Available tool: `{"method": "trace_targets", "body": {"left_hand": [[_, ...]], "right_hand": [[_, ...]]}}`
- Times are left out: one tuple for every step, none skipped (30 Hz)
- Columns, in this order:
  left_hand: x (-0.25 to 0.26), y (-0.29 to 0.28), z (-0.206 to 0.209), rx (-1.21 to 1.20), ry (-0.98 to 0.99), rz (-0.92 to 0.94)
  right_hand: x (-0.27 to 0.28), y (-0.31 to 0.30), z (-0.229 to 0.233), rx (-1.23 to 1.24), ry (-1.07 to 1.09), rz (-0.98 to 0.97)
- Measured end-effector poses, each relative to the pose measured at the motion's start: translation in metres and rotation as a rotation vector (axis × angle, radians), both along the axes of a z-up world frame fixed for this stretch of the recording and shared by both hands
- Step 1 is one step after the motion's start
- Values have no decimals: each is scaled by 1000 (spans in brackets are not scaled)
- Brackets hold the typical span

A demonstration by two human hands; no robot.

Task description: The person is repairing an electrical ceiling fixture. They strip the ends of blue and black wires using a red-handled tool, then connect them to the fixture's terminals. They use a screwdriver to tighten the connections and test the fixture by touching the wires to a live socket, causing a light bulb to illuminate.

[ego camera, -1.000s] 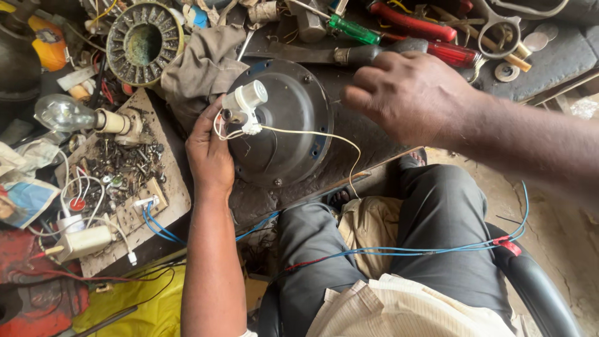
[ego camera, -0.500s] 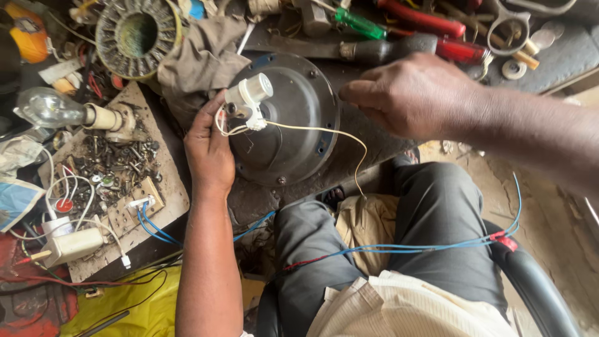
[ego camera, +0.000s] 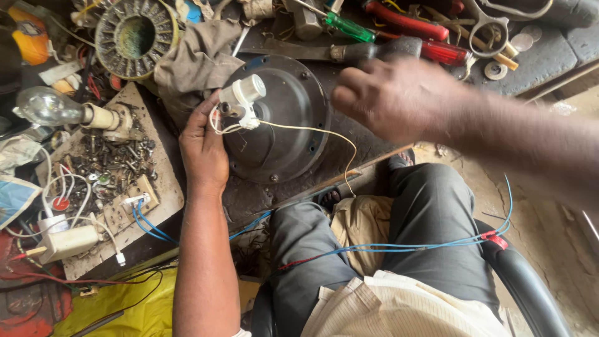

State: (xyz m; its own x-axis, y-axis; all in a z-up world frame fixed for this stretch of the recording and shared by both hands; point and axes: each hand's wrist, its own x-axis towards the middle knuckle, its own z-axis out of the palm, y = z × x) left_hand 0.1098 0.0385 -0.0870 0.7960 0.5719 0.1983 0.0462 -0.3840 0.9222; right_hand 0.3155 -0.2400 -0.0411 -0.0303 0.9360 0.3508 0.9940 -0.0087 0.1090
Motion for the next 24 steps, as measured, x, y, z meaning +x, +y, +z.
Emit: {"method": "trace_targets", "body": {"left_hand": [[-1, -1, -1, -10, 2, -1], [-2, -2, -1, -21, 5, -3], [-1, -1, 0, -26, -2, -4], [-1, -1, 1, 9, -12, -17], [-1, -1, 2, 46, -24, -27], [-1, 0, 2, 83, -35, -37], [-2, 1, 1, 52, -33, -29], [-1, 2, -1, 22, -31, -22], [-3, 3, -3, -9, -19, -19], [-6, 2, -4, -24, -17, -16], [-3, 3, -5, -35, -25, -20], [-2, 3, -4, -46, -33, -24], [1, 3, -4, -35, -23, -13], [1, 3, -2, -25, -12, -2], [0, 2, -1, -15, -1, 13], [-1, 1, 0, -9, 13, 20], [-1, 0, 1, 1, 19, 30], [-1, 0, 2, 11, 26, 41], [0, -1, 3, 15, 13, 34], [1, -1, 4, 20, 1, 28], [-2, 0, 5, 23, -7, 28], [-4, 0, 6, 35, -14, 24], [-4, 0, 6, 47, -22, 18], [-5, 1, 7, 59, -31, 13]], "right_hand": [[6, -1, 2, 46, -222, 75], [7, 1, 0, 68, -270, 79], [8, 5, 0, 95, -326, 85], [8, 8, -1, 122, -383, 90], [6, 10, -2, 116, -348, 77], [4, 10, -4, 110, -313, 63], [2, 10, -6, 103, -272, 56], [3, 10, -8, 103, -205, 49], [1, 9, -11, 102, -129, 36], [0, 8, -14, 100, -52, 23], [-1, 9, -15, 58, 49, -12], [-4, 10, -15, 17, 150, -48], [-6, 11, -14, -22, 243, -82], [-7, 12, -13, -9, 377, -139], [-10, 13, -13, 4, 510, -191], [-15, 14, -14, 17, 644, -243], [-18, 14, -14, 45, 677, -246], [-22, 13, -13, 73, 711, -248], [-25, 12, -13, 103, 739, -238], [-33, 8, -12, 122, 712, -306], [-44, 3, -12, 139, 689, -369], [-53, 0, -11, 148, 617, -399], [-58, -4, -8, 159, 542, -431], [-59, -8, -5, 196, 517, -432]]}}
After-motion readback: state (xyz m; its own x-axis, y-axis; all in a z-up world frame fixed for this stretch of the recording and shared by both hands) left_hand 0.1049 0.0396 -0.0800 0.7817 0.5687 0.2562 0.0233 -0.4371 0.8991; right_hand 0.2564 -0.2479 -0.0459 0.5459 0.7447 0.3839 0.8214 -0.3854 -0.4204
